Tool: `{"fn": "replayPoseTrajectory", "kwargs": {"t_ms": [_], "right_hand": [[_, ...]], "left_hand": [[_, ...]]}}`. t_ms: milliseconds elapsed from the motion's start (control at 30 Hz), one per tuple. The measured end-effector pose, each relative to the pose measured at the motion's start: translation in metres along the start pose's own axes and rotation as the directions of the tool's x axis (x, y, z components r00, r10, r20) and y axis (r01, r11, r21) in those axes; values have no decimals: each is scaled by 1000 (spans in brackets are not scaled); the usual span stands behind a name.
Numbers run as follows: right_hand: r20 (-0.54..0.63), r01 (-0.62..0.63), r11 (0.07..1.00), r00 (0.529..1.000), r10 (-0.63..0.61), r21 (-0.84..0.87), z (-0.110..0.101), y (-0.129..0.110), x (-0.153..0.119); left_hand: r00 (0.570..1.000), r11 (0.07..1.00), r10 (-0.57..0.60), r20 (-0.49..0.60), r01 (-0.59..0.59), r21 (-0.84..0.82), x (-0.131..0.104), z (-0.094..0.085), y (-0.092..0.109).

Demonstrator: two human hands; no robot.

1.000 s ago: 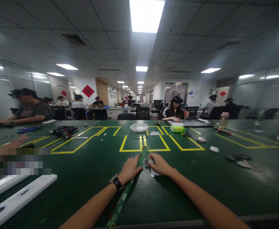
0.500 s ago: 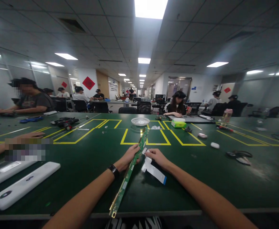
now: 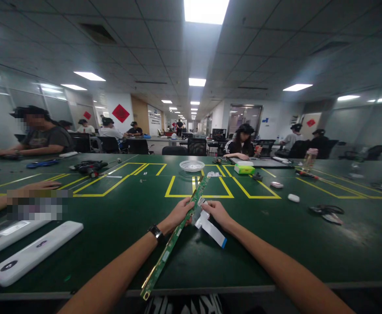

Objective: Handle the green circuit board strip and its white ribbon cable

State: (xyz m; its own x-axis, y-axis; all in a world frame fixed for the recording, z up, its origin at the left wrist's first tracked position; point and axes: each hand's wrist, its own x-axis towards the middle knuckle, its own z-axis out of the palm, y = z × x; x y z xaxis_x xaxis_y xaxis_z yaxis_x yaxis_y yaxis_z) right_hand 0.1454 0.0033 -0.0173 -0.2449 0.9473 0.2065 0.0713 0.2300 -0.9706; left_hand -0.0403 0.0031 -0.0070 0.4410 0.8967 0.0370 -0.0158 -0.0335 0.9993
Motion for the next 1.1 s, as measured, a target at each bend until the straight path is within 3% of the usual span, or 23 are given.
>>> {"fn": "replayPoseTrajectory", "kwargs": {"t_ms": [800, 1100], "right_hand": [[20, 11, 1000, 1000, -12, 24, 2, -5, -3], [-14, -7, 1000, 1000, 7, 20, 2, -9, -5]], "left_hand": [[997, 997, 75, -9, -75, 5, 2, -1, -3], [999, 999, 48, 1, -48, 17, 1, -2, -2]]}}
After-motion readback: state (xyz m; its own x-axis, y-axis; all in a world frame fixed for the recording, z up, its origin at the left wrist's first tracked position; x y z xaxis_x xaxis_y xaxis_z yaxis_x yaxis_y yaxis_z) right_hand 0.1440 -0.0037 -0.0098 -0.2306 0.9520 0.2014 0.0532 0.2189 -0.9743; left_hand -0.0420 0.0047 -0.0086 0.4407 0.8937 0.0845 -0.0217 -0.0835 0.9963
